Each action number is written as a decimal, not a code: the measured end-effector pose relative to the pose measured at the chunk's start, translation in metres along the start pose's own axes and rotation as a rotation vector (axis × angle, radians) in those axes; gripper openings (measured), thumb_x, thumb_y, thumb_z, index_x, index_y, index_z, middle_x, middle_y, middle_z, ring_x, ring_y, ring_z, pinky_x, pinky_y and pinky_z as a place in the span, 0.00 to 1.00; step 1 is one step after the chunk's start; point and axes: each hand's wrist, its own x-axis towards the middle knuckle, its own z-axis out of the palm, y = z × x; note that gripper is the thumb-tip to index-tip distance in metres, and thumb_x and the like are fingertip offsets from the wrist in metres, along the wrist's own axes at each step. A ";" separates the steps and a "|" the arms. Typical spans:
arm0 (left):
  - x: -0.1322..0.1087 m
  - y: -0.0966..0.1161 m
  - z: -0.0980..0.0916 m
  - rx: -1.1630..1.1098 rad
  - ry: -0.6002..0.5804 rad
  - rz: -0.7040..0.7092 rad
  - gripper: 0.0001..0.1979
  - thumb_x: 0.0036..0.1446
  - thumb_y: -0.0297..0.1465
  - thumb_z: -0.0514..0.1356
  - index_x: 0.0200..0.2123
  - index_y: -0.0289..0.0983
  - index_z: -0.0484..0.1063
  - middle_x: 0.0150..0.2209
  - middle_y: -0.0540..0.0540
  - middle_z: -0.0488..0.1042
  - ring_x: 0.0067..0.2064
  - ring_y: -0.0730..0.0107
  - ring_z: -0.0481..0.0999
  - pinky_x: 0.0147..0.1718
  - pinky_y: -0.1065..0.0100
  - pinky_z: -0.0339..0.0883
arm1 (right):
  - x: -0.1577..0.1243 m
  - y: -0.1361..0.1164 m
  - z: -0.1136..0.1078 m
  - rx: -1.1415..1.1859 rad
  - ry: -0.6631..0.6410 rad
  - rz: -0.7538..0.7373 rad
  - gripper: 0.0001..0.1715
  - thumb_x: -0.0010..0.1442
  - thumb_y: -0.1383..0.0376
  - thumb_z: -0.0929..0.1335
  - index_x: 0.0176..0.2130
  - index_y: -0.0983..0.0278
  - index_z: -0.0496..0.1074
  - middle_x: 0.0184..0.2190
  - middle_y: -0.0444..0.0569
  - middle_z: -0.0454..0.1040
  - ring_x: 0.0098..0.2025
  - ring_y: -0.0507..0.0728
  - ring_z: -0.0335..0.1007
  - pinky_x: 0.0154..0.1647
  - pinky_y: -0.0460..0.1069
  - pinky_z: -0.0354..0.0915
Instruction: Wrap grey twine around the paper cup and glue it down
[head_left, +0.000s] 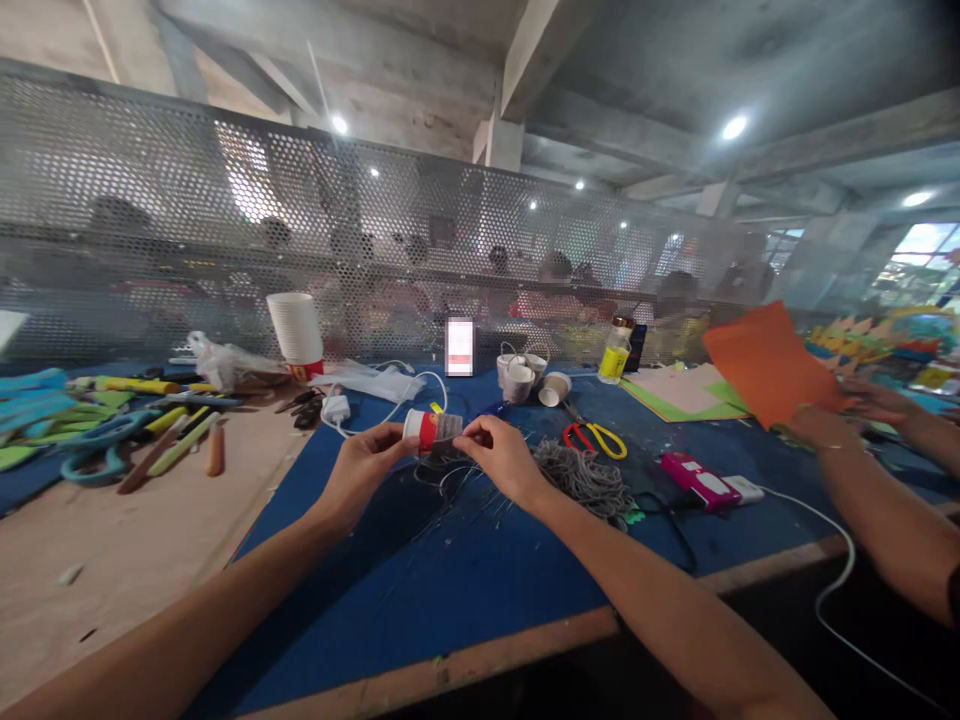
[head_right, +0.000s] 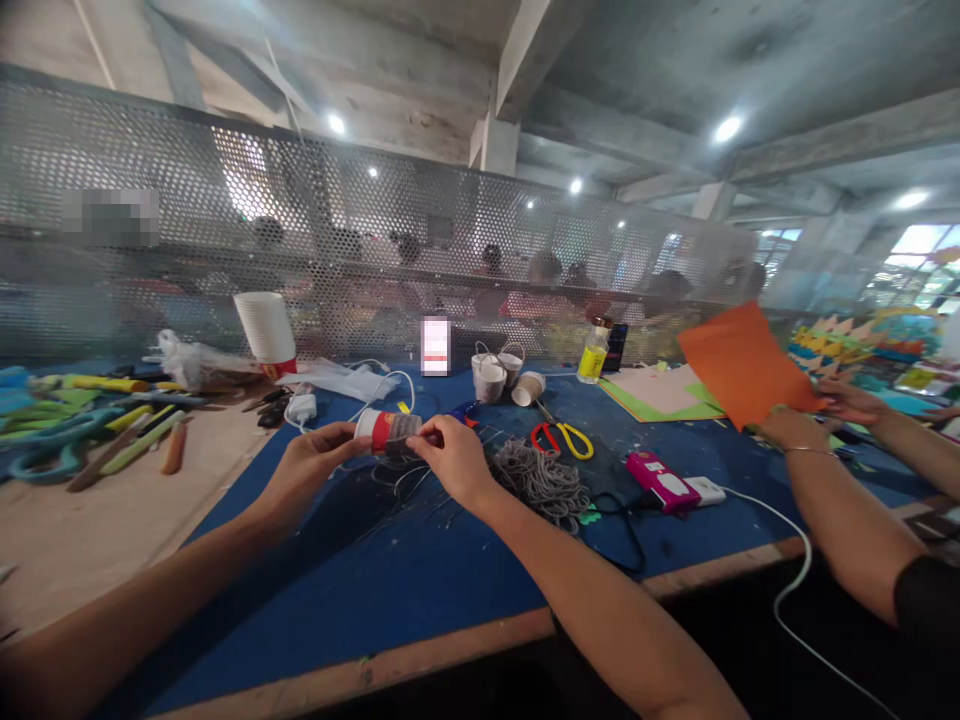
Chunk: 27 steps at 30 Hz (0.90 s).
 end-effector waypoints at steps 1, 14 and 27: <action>0.000 -0.001 0.000 0.005 -0.004 -0.002 0.14 0.50 0.42 0.73 0.34 0.37 0.84 0.33 0.46 0.84 0.35 0.62 0.78 0.39 0.65 0.68 | 0.000 -0.001 -0.001 -0.029 0.024 -0.028 0.08 0.62 0.61 0.75 0.34 0.62 0.75 0.30 0.41 0.74 0.32 0.52 0.70 0.38 0.47 0.64; -0.003 0.001 0.005 0.062 -0.111 0.008 0.14 0.49 0.43 0.72 0.33 0.38 0.84 0.34 0.42 0.85 0.36 0.55 0.81 0.41 0.59 0.72 | -0.002 -0.009 -0.008 -0.137 0.119 -0.252 0.07 0.68 0.61 0.72 0.37 0.61 0.76 0.34 0.44 0.72 0.35 0.52 0.70 0.42 0.47 0.68; -0.007 0.009 0.009 0.056 -0.178 -0.029 0.14 0.47 0.43 0.73 0.30 0.39 0.84 0.31 0.44 0.83 0.34 0.58 0.80 0.39 0.62 0.71 | -0.001 -0.006 -0.007 -0.103 0.126 -0.289 0.06 0.67 0.62 0.72 0.37 0.61 0.75 0.34 0.44 0.72 0.34 0.51 0.70 0.42 0.47 0.69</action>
